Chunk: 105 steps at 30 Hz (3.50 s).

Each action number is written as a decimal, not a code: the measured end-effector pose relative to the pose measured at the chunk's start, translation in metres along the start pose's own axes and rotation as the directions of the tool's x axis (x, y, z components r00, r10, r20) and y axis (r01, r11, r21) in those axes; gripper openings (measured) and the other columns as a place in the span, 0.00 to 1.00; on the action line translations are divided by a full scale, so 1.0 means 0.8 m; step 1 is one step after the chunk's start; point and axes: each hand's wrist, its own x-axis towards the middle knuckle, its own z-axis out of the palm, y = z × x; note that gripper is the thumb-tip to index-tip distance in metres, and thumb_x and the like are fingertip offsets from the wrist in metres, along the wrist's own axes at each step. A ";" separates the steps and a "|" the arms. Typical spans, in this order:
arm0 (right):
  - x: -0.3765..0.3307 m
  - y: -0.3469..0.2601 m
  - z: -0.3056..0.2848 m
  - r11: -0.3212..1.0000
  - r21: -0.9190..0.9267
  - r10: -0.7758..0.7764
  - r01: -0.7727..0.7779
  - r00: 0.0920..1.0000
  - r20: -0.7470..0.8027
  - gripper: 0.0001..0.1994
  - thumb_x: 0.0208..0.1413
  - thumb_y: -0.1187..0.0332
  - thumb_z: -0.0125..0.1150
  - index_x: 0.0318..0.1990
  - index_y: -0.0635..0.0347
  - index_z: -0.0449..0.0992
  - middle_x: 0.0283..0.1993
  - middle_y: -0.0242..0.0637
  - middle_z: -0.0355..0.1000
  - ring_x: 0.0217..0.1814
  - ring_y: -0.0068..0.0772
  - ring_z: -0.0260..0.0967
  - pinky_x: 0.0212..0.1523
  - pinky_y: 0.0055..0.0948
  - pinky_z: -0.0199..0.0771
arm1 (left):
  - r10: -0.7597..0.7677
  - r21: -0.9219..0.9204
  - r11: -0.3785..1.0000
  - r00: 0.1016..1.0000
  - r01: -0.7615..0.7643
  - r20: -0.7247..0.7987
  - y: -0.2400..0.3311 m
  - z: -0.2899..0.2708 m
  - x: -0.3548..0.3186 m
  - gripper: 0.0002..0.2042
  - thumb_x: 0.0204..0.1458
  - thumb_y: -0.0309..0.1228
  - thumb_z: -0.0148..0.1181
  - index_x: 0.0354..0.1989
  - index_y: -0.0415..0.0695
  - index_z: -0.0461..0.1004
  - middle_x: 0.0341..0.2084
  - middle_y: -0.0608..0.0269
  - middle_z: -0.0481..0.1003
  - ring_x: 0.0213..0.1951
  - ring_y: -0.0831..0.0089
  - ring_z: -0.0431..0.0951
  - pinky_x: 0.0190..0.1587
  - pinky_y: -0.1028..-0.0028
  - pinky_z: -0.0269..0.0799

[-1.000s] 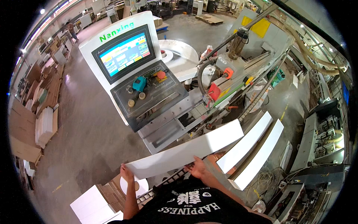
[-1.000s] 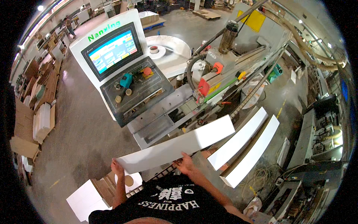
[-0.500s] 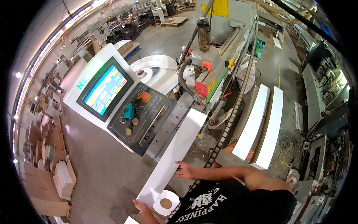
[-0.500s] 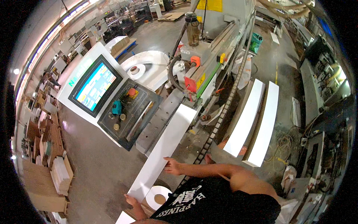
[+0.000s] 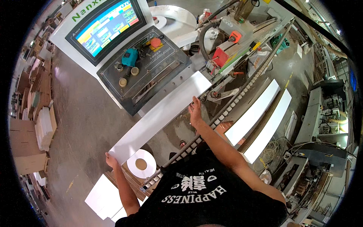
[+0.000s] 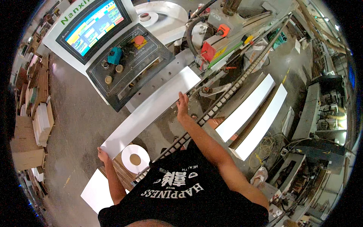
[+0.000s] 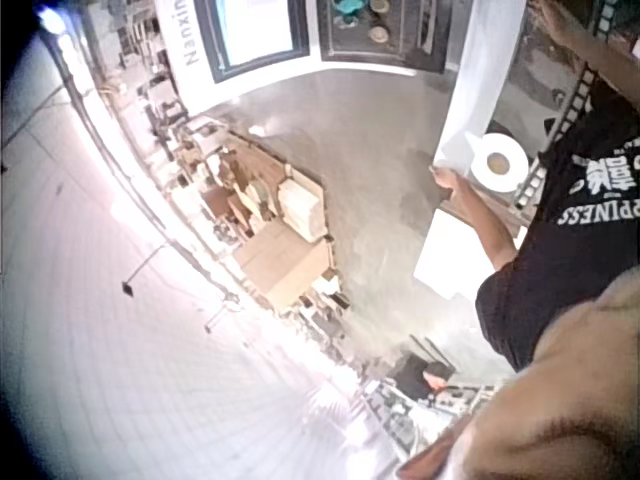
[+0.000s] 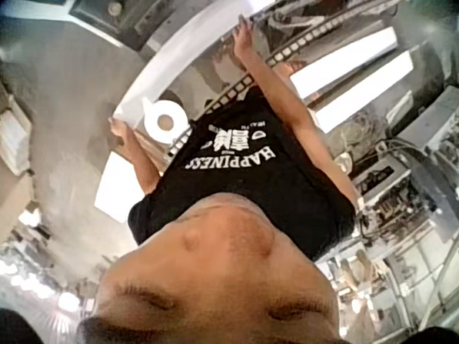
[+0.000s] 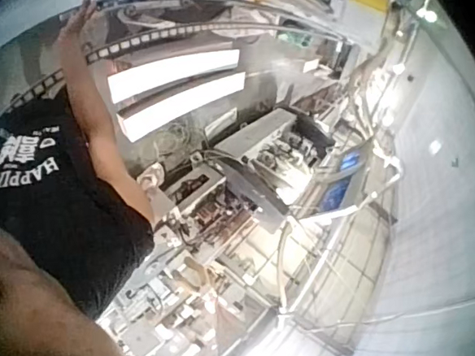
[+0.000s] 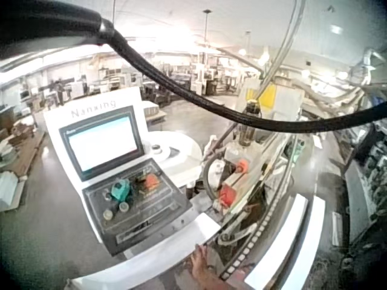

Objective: The person feeds long white boards into an automatic edge banding machine and removes them from the other side.

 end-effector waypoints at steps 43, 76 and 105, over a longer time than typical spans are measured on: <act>0.148 -0.183 -0.113 0.966 -0.246 -0.103 0.081 0.991 -0.080 0.40 0.70 0.43 0.52 0.79 0.54 0.46 0.83 0.41 0.44 0.82 0.38 0.46 0.77 0.38 0.47 | 0.727 0.065 0.367 0.330 -0.928 0.602 0.359 0.308 -0.382 0.29 0.64 0.50 0.59 0.73 0.60 0.65 0.78 0.58 0.50 0.78 0.47 0.45 0.78 0.50 0.38; 0.013 -0.076 -0.208 0.029 -0.876 -0.416 0.482 0.803 0.428 0.14 0.58 0.54 0.66 0.33 0.55 0.84 0.31 0.39 0.80 0.35 0.45 0.77 0.38 0.45 0.78 | 0.824 -0.181 0.118 -0.005 -0.976 0.567 0.397 0.384 -0.405 0.30 0.63 0.42 0.60 0.68 0.35 0.67 0.71 0.41 0.62 0.73 0.41 0.59 0.76 0.50 0.50; -0.158 0.012 -0.422 0.489 -0.536 -0.412 -0.689 0.359 -0.837 0.51 0.44 0.31 0.73 0.64 0.66 0.65 0.60 0.51 0.68 0.64 0.48 0.69 0.56 0.43 0.77 | 0.729 -0.029 0.130 0.075 -0.991 0.681 0.303 0.352 -0.366 0.28 0.67 0.41 0.51 0.71 0.39 0.63 0.71 0.46 0.62 0.72 0.46 0.58 0.76 0.50 0.47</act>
